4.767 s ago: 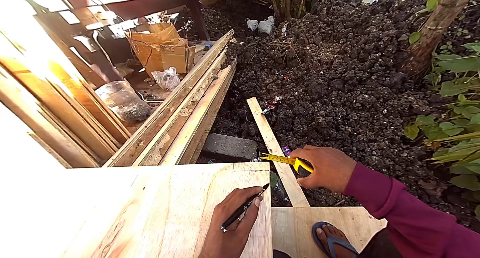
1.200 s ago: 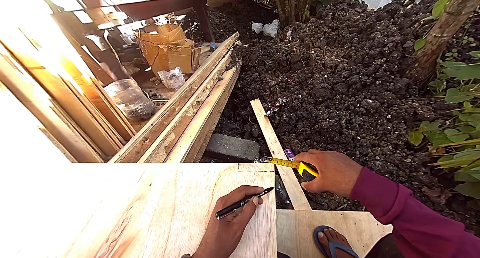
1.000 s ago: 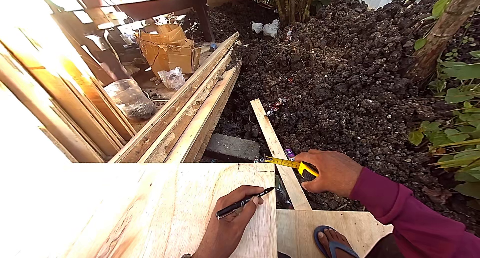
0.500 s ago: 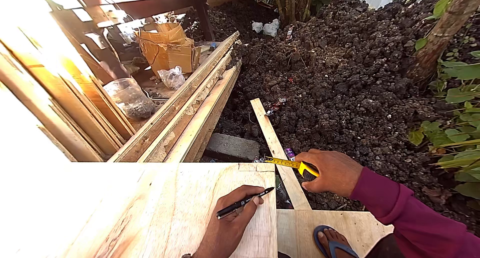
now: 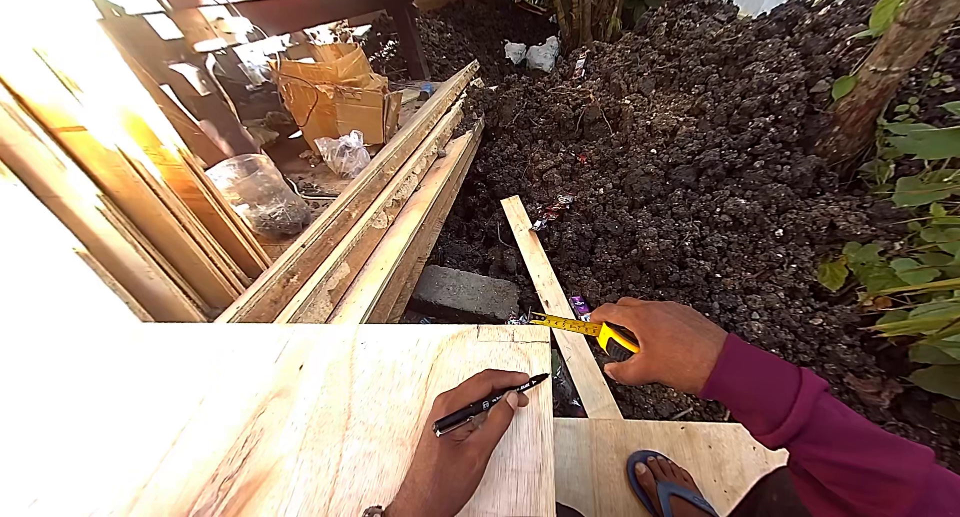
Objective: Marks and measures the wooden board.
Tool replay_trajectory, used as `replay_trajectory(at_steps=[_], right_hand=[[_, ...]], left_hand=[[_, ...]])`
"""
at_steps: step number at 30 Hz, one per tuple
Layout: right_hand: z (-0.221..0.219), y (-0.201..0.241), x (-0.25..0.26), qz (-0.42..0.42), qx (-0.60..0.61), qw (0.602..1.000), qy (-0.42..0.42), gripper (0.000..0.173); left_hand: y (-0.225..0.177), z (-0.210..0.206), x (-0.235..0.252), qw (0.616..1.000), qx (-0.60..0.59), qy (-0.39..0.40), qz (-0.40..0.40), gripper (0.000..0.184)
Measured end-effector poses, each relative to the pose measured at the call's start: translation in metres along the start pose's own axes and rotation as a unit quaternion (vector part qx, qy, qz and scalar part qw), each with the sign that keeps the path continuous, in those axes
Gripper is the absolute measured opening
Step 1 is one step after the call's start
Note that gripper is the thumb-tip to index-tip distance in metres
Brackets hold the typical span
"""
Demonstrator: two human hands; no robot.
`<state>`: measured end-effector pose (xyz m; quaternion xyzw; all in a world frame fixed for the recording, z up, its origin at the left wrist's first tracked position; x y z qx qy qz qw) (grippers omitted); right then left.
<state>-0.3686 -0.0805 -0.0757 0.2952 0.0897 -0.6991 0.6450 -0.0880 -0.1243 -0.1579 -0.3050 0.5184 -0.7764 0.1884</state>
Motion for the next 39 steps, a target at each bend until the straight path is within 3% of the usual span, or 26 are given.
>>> replay_trajectory(at_steps=[23,39], right_hand=[[0.0,0.0,0.0,0.0,-0.004,1.0,0.001,0.059],[0.003,0.005,-0.006,-0.004,0.003,1.0,0.001,0.058]], left_hand=[[-0.001,0.003,-0.001,1.0,-0.008,-0.008,0.001,0.024],[-0.003,0.02,-0.003,0.997,0.026,-0.071,0.008,0.026]])
Point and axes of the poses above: each hand's wrist, its own x-axis towards the middle knuckle, its own z-axis out of the back of the hand, y = z × x, the point moved 2 cm from there along x, towards the middle knuckle, and after that the axes turned 12 degrees about y, right-handed, at the moved point
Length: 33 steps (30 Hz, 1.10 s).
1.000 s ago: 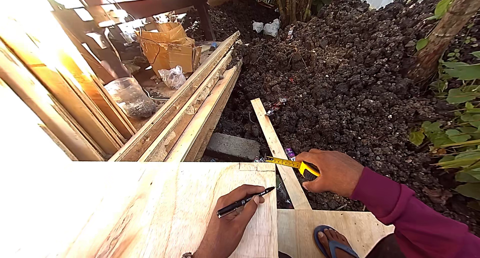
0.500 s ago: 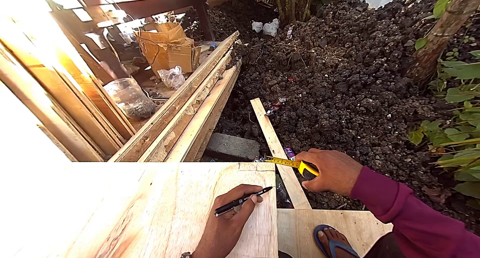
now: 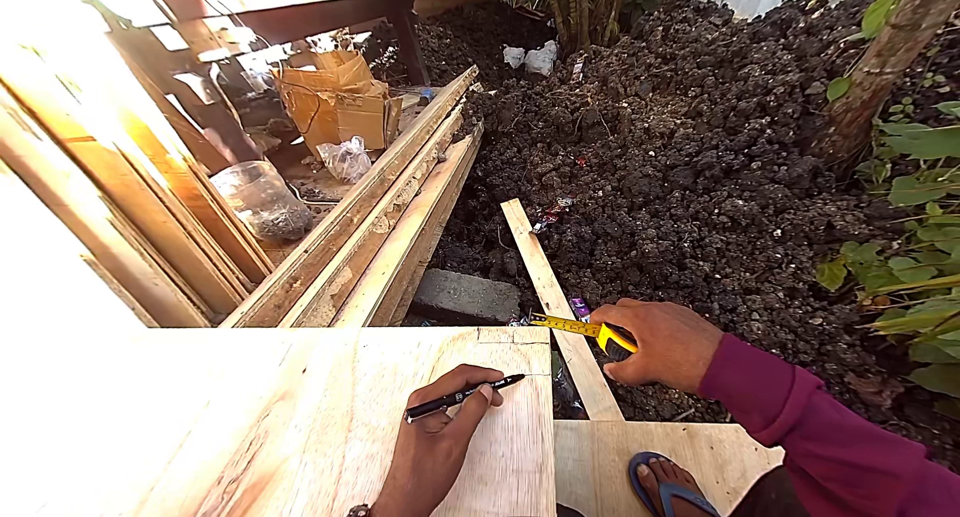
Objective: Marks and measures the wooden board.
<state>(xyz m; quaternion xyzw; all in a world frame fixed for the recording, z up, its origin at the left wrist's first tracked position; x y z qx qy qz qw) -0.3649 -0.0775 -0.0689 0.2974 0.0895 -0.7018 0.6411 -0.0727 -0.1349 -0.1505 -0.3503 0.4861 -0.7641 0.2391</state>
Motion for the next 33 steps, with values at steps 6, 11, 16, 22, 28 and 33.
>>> replay_trajectory(at_steps=[6,11,16,22,28,33], right_hand=[[-0.001,-0.005,0.004,-0.001,0.0,1.0,0.004,0.06],[0.0,-0.004,0.004,0.0,-0.005,1.0,0.004,0.059],[-0.001,-0.004,0.004,0.005,-0.002,1.0,0.004,0.061],[0.0,0.001,0.0,0.009,0.0,1.0,0.0,0.058],[0.0,0.002,0.001,0.011,-0.004,1.0,-0.006,0.059],[0.0,0.002,0.001,0.012,-0.005,1.0,-0.007,0.059]], left_hand=[[-0.002,0.006,0.0,0.999,-0.002,-0.033,0.002,0.026],[-0.002,0.006,0.0,0.999,0.001,-0.046,0.008,0.026],[-0.002,0.006,0.0,0.999,0.001,-0.042,0.005,0.027],[-0.004,0.003,0.007,0.996,0.004,-0.092,-0.015,0.028],[0.003,-0.006,0.012,0.996,0.054,-0.065,0.005,0.025],[0.005,-0.008,0.012,0.996,0.06,-0.065,0.021,0.025]])
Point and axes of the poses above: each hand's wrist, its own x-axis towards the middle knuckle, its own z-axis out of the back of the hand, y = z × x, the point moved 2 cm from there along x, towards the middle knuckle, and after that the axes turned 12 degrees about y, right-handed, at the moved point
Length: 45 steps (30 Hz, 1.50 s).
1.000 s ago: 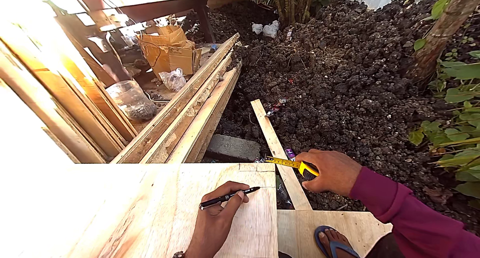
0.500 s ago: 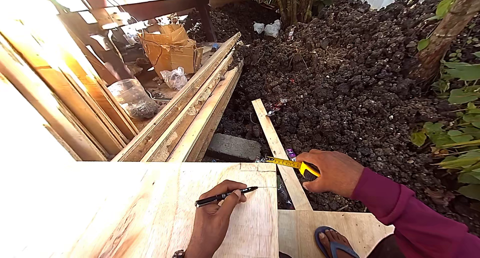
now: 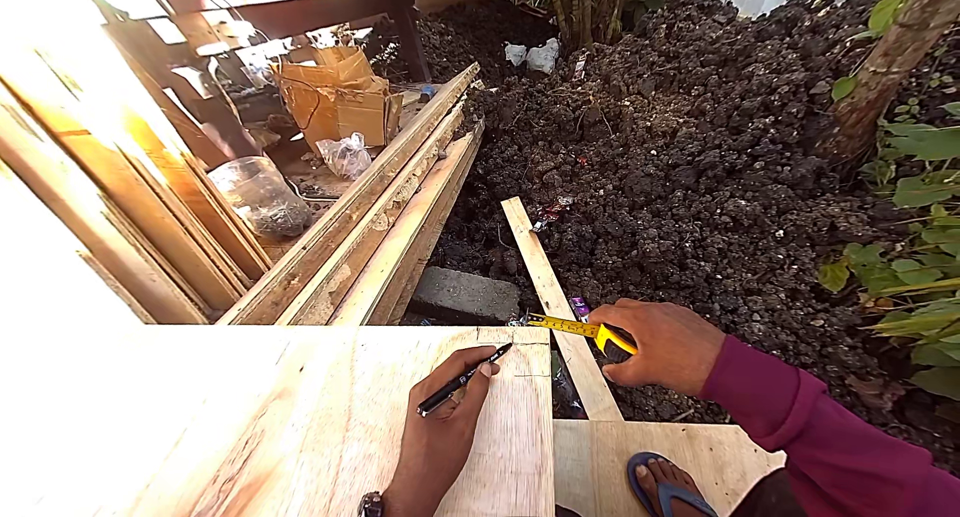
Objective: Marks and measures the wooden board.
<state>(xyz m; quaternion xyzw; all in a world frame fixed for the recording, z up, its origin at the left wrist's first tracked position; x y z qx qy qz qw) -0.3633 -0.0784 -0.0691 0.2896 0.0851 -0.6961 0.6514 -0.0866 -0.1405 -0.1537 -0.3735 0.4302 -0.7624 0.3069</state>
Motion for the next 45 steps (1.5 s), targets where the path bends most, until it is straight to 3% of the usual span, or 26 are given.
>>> replay_trajectory(at_steps=[45], right_hand=[[-0.001,-0.005,0.003,-0.006,0.013,1.0,0.002,0.06]], left_hand=[[-0.013,0.009,-0.009,1.0,0.009,0.019,-0.017,0.025]])
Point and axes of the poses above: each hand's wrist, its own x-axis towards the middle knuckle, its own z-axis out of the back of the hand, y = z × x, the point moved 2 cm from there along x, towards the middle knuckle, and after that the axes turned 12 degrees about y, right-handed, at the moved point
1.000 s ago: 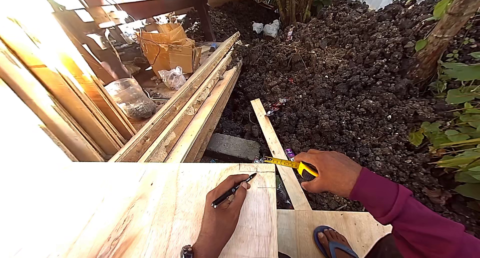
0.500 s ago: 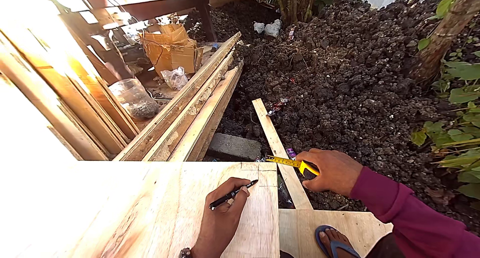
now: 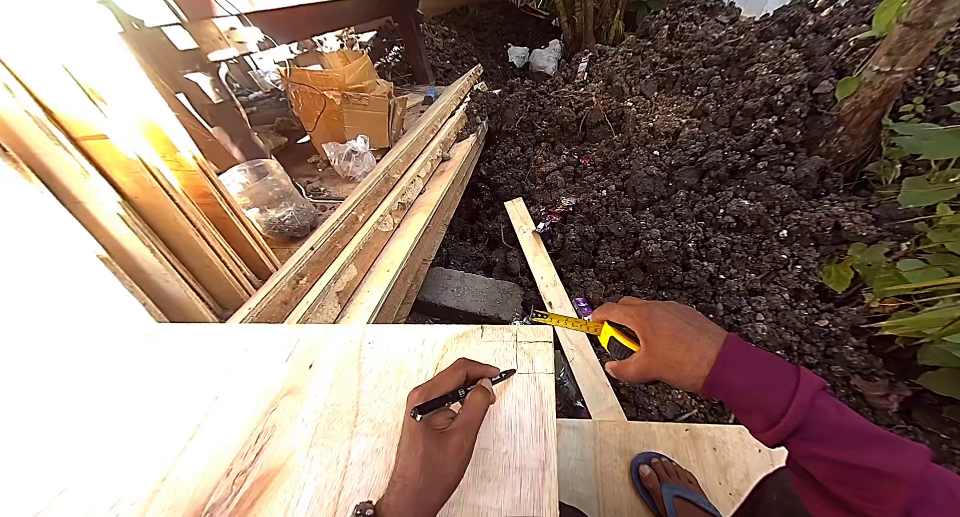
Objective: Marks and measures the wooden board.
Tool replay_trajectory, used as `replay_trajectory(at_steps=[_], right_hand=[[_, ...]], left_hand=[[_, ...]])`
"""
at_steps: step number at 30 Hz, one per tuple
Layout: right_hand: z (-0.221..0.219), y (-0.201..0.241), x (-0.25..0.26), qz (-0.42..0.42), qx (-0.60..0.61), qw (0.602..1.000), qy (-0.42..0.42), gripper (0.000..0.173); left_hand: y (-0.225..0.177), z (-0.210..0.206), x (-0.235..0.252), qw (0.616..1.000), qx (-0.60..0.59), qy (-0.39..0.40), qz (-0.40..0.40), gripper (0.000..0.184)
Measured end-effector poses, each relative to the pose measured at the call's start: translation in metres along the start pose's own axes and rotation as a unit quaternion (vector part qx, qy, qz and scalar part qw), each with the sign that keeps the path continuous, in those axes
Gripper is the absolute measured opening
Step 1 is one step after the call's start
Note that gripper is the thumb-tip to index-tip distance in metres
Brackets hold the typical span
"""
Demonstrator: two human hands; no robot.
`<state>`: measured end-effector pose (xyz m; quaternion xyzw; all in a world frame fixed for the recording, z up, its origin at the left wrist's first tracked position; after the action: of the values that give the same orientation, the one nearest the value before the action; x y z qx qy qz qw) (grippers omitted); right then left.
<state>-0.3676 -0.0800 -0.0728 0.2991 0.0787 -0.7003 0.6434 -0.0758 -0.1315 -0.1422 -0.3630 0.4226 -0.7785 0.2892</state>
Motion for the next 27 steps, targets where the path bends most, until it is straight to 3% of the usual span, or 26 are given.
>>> replay_trajectory(at_steps=[27], right_hand=[[0.0,0.0025,-0.0008,-0.007,-0.011,1.0,-0.006,0.058]], left_hand=[[-0.0012,-0.0022,-0.001,1.0,-0.002,-0.012,-0.007,0.02]])
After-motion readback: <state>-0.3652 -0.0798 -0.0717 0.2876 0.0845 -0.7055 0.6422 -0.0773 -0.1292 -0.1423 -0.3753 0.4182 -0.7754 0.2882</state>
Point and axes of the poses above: each hand's wrist, its own x-axis towards the middle knuckle, its own z-axis out of the back of the hand, y = z × x, the point moved 2 cm from there along x, towards the middle knuckle, and after that the axes turned 12 degrees about y, right-handed, at the moved point
